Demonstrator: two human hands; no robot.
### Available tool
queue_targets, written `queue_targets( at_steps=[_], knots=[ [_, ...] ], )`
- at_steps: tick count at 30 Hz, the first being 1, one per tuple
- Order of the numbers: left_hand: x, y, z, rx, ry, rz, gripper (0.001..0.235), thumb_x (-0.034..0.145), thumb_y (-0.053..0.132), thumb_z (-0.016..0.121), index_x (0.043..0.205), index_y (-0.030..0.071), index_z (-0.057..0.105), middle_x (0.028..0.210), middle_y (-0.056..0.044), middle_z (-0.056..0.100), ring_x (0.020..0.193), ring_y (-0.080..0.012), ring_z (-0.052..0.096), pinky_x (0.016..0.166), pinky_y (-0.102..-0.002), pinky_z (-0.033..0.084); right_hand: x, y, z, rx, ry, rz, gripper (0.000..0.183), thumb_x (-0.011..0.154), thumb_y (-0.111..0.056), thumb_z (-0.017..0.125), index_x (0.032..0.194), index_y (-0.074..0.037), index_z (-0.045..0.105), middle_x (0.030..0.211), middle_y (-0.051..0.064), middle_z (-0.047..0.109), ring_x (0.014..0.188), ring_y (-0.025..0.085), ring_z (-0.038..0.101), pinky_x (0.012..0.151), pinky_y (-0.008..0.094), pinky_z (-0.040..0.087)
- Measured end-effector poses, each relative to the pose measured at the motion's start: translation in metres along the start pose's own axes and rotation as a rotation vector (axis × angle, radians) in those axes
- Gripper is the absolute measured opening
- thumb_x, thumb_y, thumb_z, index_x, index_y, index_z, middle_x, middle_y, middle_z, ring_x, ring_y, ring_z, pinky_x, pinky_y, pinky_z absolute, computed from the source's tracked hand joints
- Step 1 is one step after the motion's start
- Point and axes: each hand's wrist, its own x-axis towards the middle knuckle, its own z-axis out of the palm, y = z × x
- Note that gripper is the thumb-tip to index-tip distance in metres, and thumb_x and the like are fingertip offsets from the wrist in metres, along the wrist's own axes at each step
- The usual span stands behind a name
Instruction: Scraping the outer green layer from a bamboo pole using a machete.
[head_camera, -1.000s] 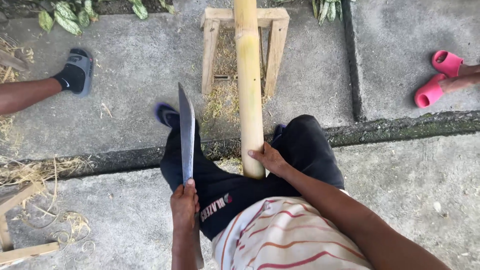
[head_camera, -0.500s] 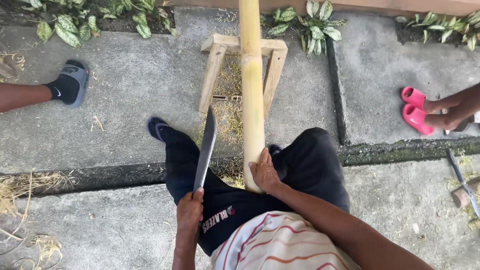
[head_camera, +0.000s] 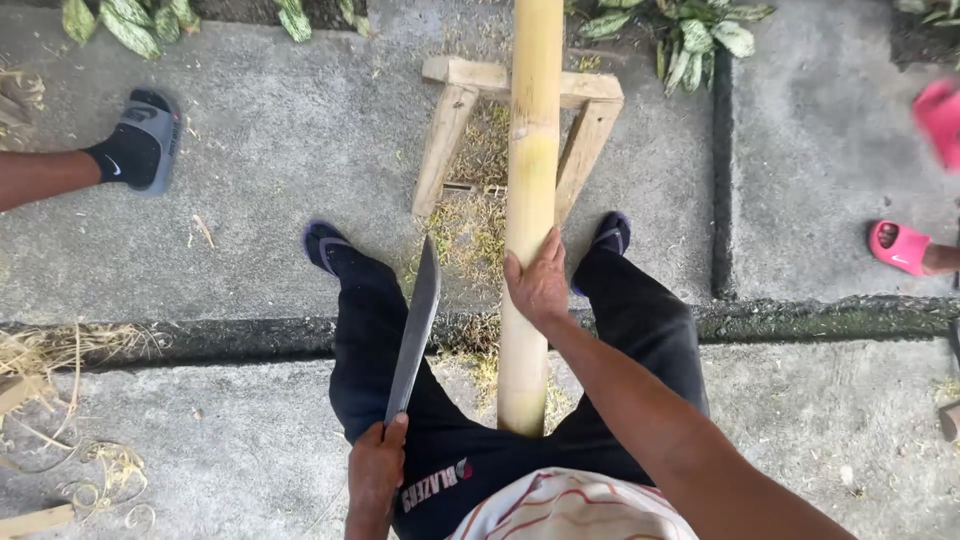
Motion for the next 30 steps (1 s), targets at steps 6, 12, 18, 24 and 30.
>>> queue_targets(
  at_steps=[6,12,18,24,30],
  knots=[
    [0.017,-0.010,0.003,-0.122,-0.011,-0.112,0.040,0.096,0.036,0.069,0.075,0.003,0.058,0.051,-0.001,0.039,0.038,-0.0123,0.034,0.036,-0.032,0.027,0.098,-0.030,-0.028,0.060,-0.025,0.018,0.098,0.099,-0.049,0.053,0.155,0.014,0.003,0.148,0.041,0.030,0.136,0.052,0.042,0.115,0.050,0.041],
    [-0.005,0.046,0.006,0.041,0.024,-0.266,0.046,0.096,0.044,0.068,0.075,0.004,0.060,0.050,-0.001,0.039,0.040,-0.0120,0.036,0.039,-0.031,0.031,0.211,0.015,0.006,-0.061,0.261,-0.289,0.079,0.116,-0.053,0.042,0.160,0.008,0.018,0.156,0.031,0.037,0.151,0.048,0.034,0.125,0.056,0.031],
    [-0.004,0.042,0.005,0.025,-0.005,-0.228,0.048,0.095,0.045,0.068,0.073,0.004,0.058,0.049,-0.001,0.037,0.040,-0.0126,0.034,0.038,-0.031,0.028,0.205,-0.009,-0.020,0.097,0.147,-0.172,0.085,0.110,-0.058,0.034,0.161,0.007,0.012,0.159,0.036,0.026,0.148,0.046,0.033,0.124,0.050,0.036],
    [0.009,0.029,-0.001,-0.105,-0.061,-0.178,0.047,0.095,0.044,0.068,0.072,0.005,0.054,0.050,0.000,0.036,0.040,-0.0121,0.032,0.038,-0.031,0.028,0.118,-0.012,-0.032,-0.548,0.038,-0.566,0.055,0.112,-0.027,0.021,0.161,-0.002,0.030,0.170,0.029,0.018,0.158,0.048,0.013,0.129,0.061,0.014],
    [0.009,0.019,-0.004,-0.085,-0.067,-0.113,0.046,0.096,0.043,0.068,0.073,0.005,0.056,0.051,0.000,0.038,0.041,-0.0127,0.034,0.038,-0.032,0.030,-0.038,-0.029,-0.043,-0.879,-0.596,-0.779,0.054,0.102,-0.039,0.025,0.126,-0.013,0.066,0.150,0.012,0.047,0.155,0.034,0.019,0.124,0.060,0.008]
  ],
)
